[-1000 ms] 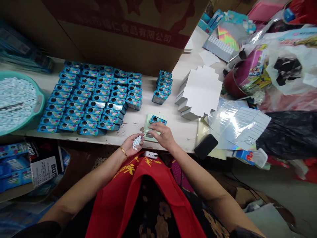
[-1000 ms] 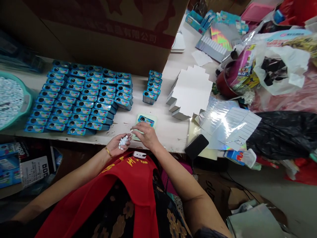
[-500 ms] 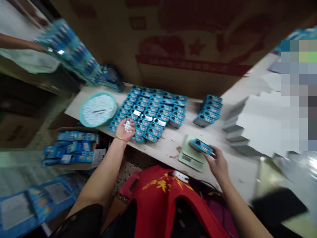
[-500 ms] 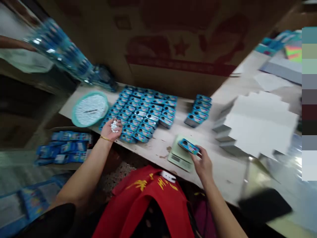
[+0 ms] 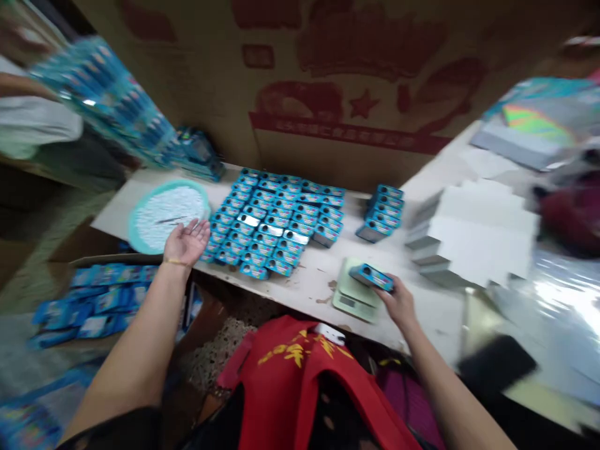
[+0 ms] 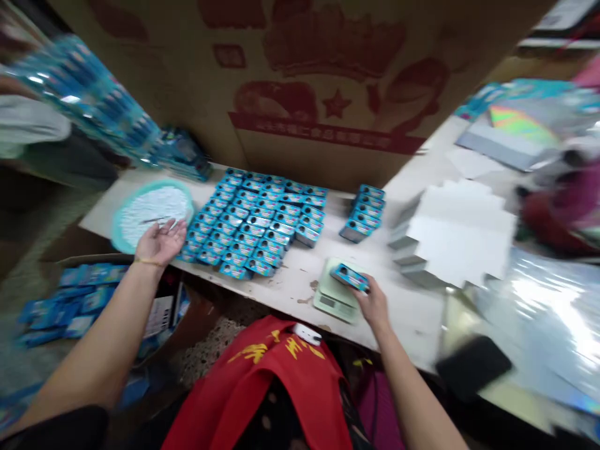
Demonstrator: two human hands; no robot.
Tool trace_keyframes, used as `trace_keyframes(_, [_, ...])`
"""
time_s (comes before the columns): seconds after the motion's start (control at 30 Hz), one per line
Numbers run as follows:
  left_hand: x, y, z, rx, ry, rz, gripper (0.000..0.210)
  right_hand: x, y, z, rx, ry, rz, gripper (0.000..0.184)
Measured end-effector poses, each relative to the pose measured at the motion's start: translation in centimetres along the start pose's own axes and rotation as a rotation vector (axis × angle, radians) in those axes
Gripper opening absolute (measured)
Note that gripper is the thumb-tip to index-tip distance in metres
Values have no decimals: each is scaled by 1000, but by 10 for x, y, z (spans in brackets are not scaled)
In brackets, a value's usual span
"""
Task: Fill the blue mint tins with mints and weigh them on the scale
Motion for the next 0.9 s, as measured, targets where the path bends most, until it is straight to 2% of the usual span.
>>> trace_keyframes(0.03, [28,-20,-16,186,74,7,29,8,3,0,-7,35,9,42])
trace_keyframes(0.07, [61,-39,-33,314,177,16,28,17,6,-1,-9,90,14,39])
trace_keyframes(0.13, [131,-75,-69,454,460,29,29,40,18,-3,-48,227,-41,34])
trace_keyframes(0.17, [165,-91,-84,475,586,20,29,54,25,-5,-55,291,-101,33])
trace_keyframes(0.23, [222,-119,-102,458,725,-39,28,84,37,-10,-41,424,-267,35])
trace_keyframes(0.27, [245,-131,-105,454,785,-66,28,98,42,-12,-10,492,-361,37])
trace_keyframes(0.33, [275,-149,-104,414,809,-106,30,121,47,-15,47,617,-520,38])
trace_keyframes(0.4, [290,-159,-100,351,804,-102,30,132,48,-16,73,726,-627,33])
trace_keyframes(0.5, [299,-166,-98,301,798,-58,30,133,48,-16,69,808,-708,30])
trace_keyframes(0.7, [313,-163,-97,251,798,-28,22,116,55,-18,62,779,-737,29])
trace_keyframes(0.9, [321,-165,-100,266,822,13,24,105,53,-24,114,743,-717,32])
Point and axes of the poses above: each hand's wrist, its own z-axis towards the middle knuckle, its own y-axis out of the back of the hand, x = y × z, the point moved 3 cm from there along z, towards the middle knuckle, and after that the axes turned 1 degree about y, right-handed, at the moved point
